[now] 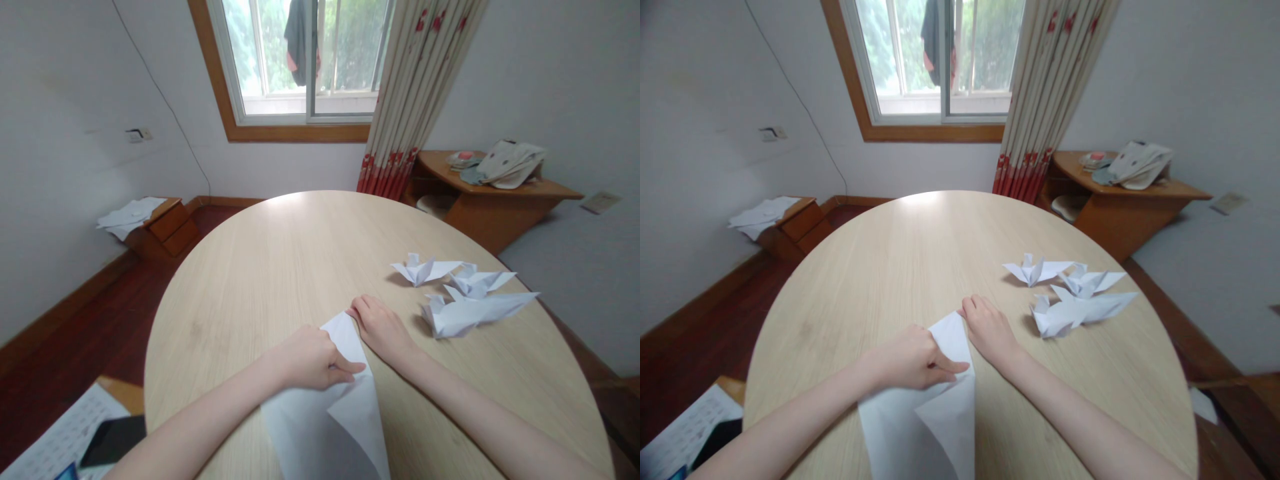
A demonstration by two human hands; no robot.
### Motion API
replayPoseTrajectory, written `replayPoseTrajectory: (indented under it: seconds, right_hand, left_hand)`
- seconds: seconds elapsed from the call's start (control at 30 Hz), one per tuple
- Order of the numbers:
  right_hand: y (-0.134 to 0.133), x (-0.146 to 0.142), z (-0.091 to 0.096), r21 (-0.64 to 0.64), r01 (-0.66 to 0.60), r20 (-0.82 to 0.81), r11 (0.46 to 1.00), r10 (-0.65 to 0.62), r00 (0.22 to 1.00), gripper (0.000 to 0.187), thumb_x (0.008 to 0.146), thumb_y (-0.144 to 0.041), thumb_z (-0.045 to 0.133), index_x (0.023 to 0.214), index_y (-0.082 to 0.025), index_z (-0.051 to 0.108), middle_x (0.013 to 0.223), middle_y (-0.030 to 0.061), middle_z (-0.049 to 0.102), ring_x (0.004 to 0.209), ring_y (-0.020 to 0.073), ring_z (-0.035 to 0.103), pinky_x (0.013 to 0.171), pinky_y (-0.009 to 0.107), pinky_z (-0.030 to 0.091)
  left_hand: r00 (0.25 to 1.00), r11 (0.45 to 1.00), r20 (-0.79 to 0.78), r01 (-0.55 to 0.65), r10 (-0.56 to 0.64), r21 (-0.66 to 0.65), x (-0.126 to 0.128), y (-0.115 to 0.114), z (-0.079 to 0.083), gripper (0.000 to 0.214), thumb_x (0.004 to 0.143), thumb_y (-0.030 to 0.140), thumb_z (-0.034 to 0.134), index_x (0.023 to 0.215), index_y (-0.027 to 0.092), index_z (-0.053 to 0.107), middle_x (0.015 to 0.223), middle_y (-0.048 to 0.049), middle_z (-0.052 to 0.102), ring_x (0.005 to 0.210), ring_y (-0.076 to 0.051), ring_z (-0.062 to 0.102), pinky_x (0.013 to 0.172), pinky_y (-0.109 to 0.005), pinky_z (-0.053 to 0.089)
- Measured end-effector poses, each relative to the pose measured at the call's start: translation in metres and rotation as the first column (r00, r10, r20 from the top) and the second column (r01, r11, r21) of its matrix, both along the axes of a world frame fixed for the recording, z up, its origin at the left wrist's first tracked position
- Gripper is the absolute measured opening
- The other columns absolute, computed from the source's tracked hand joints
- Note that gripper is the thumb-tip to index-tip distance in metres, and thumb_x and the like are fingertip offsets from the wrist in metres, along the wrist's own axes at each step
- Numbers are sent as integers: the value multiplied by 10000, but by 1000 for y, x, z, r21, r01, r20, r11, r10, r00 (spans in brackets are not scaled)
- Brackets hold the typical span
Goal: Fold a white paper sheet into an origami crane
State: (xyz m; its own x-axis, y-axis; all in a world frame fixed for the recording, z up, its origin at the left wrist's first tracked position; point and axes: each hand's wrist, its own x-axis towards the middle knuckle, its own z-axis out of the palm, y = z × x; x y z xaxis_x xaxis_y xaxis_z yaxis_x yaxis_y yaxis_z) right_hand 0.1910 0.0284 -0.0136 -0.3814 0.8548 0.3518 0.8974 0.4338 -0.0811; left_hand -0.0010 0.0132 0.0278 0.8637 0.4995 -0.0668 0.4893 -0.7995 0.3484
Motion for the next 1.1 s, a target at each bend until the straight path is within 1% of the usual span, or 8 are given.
replayPoseTrajectory:
  seconds: [0.13, 0.23, 0.37, 0.43, 0.57, 0.77, 0.9, 1.1]
  right_hand:
    - [1, 0, 1, -19, 5, -20, 1000, -6, 1000, 195, 955, -204, 410, 791, -213, 515, 769, 58, 617, 724, 210, 600, 598, 290, 403]
    - [1, 0, 1, -18, 2, -23, 1000, -3, 1000, 191, 954, -203, 411, 792, -216, 511, 769, 56, 615, 728, 208, 601, 590, 287, 405]
    - [1, 0, 1, -25, -13, -25, 1000, 12, 1000, 185, 951, -191, 419, 790, -215, 506, 775, 56, 612, 745, 211, 602, 608, 291, 419]
    - [1, 0, 1, -33, -20, -26, 999, 19, 999, 176, 949, -186, 430, 793, -210, 506, 780, 56, 612, 749, 213, 602, 621, 296, 426]
    - [2, 2, 1, -43, -40, -44, 998, 38, 998, 173, 953, -193, 441, 792, -208, 502, 783, 50, 609, 755, 212, 602, 637, 297, 433]
    - [0, 5, 6, -70, -77, -56, 995, 73, 996, 195, 958, -195, 448, 768, -213, 492, 775, 43, 605, 741, 206, 597, 635, 295, 427]
    - [-3, 6, 11, -118, -98, -65, 988, 91, 994, 179, 943, -166, 482, 769, -208, 489, 782, 37, 608, 742, 198, 597, 636, 284, 418]
    - [-5, 6, 19, -213, -81, 4, 974, 84, 996, 166, 920, -153, 533, 766, -193, 487, 783, 33, 610, 733, 189, 595, 628, 272, 398]
  left_hand:
    - [994, 999, 98, -50, 52, -21, 2, 0, -8, 207, 880, 330, 613, 1034, 270, 737, 802, -31, 760, 665, -153, 677, 549, -225, 390]
    - [987, 997, 143, -70, 69, 8, 3, 1, -11, 188, 881, 306, 612, 1001, 241, 740, 850, -27, 762, 747, -162, 697, 591, -226, 414]
    - [981, 986, 117, -158, 152, 51, 2, 5, -10, 264, 861, 406, 634, 1038, 231, 722, 874, -40, 757, 768, -190, 695, 613, -244, 424]
    - [981, 981, 96, -178, 171, 72, 1, 7, -9, 304, 860, 448, 626, 1038, 220, 720, 853, -51, 754, 765, -201, 692, 607, -249, 418]
    - [984, 981, 73, -170, 164, 97, -1, 8, -6, 318, 874, 479, 595, 999, 219, 728, 791, -51, 742, 724, -194, 683, 573, -243, 388]
    - [989, 982, 44, -143, 139, 121, -1, 8, -4, 307, 886, 470, 580, 989, 221, 727, 757, -49, 730, 711, -192, 678, 555, -237, 364]
    - [990, 986, 78, -129, 121, 103, -3, 11, -7, 296, 883, 448, 596, 1009, 214, 727, 782, -56, 741, 707, -186, 679, 558, -232, 368]
    - [987, 991, 131, -108, 97, 82, -6, 14, -11, 274, 874, 403, 625, 1028, 203, 730, 795, -52, 752, 683, -174, 682, 553, -230, 374]
